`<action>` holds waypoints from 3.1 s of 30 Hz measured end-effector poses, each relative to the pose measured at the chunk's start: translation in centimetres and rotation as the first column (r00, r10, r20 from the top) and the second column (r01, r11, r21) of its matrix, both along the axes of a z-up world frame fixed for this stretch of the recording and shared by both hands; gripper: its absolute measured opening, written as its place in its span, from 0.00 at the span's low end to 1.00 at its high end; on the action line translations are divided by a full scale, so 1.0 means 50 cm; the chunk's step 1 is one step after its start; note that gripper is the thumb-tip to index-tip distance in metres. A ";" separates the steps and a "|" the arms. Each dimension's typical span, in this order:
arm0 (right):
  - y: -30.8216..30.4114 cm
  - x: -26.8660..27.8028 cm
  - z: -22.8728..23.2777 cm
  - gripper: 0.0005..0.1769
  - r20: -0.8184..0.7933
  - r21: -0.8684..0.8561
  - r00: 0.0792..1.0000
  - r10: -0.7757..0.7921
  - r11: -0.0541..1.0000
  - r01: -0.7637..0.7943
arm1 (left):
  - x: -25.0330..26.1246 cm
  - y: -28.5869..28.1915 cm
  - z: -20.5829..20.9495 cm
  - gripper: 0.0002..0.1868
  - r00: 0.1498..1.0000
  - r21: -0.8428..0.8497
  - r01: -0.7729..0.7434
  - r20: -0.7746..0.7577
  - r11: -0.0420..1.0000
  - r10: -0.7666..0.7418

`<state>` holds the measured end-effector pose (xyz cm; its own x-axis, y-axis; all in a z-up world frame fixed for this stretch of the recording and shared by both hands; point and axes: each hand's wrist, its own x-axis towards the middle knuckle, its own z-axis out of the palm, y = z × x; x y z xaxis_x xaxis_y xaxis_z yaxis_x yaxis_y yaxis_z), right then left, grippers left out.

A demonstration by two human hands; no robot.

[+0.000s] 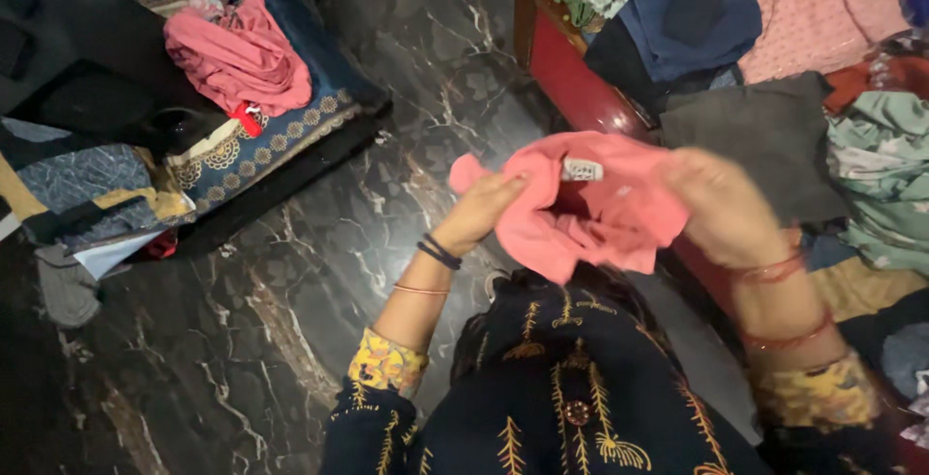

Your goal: The person folds a pink shirt and a white patterned cloth on the floor. They smooth out the items, fold them neatly, and place them on a pile of other folded clothes.

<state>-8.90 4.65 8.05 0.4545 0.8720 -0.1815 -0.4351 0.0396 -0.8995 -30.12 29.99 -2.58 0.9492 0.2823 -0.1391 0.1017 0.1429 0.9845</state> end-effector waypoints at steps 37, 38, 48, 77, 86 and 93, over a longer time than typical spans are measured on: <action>0.202 0.357 -0.200 0.23 -0.819 0.519 0.471 0.328 0.774 0.364 | 0.336 0.114 0.094 0.32 0.544 -0.905 -0.148 0.262 0.398 0.797; 0.216 0.345 -0.194 0.27 -0.816 0.484 0.520 0.253 0.790 0.375 | 0.343 0.135 0.085 0.30 0.531 -0.940 -0.095 0.231 0.328 0.815; 0.346 0.253 -0.028 0.36 -0.502 0.408 0.864 0.028 0.889 0.208 | 0.258 0.228 0.048 0.21 0.915 -0.695 -0.404 -0.313 0.594 0.256; 0.478 0.145 0.062 0.20 0.984 0.092 0.055 -0.170 0.744 0.662 | 0.353 0.520 0.336 0.14 0.929 0.444 -0.330 0.309 0.833 0.203; 0.574 0.040 0.011 0.22 0.982 0.181 -0.083 -0.167 0.963 0.201 | 0.443 0.508 0.296 0.13 0.816 -0.419 -0.337 0.317 0.843 0.483; 0.523 0.146 -0.040 0.17 0.963 0.269 -0.166 -0.211 0.790 0.551 | 0.415 0.582 0.326 0.09 0.815 -0.549 -0.297 0.281 0.782 0.507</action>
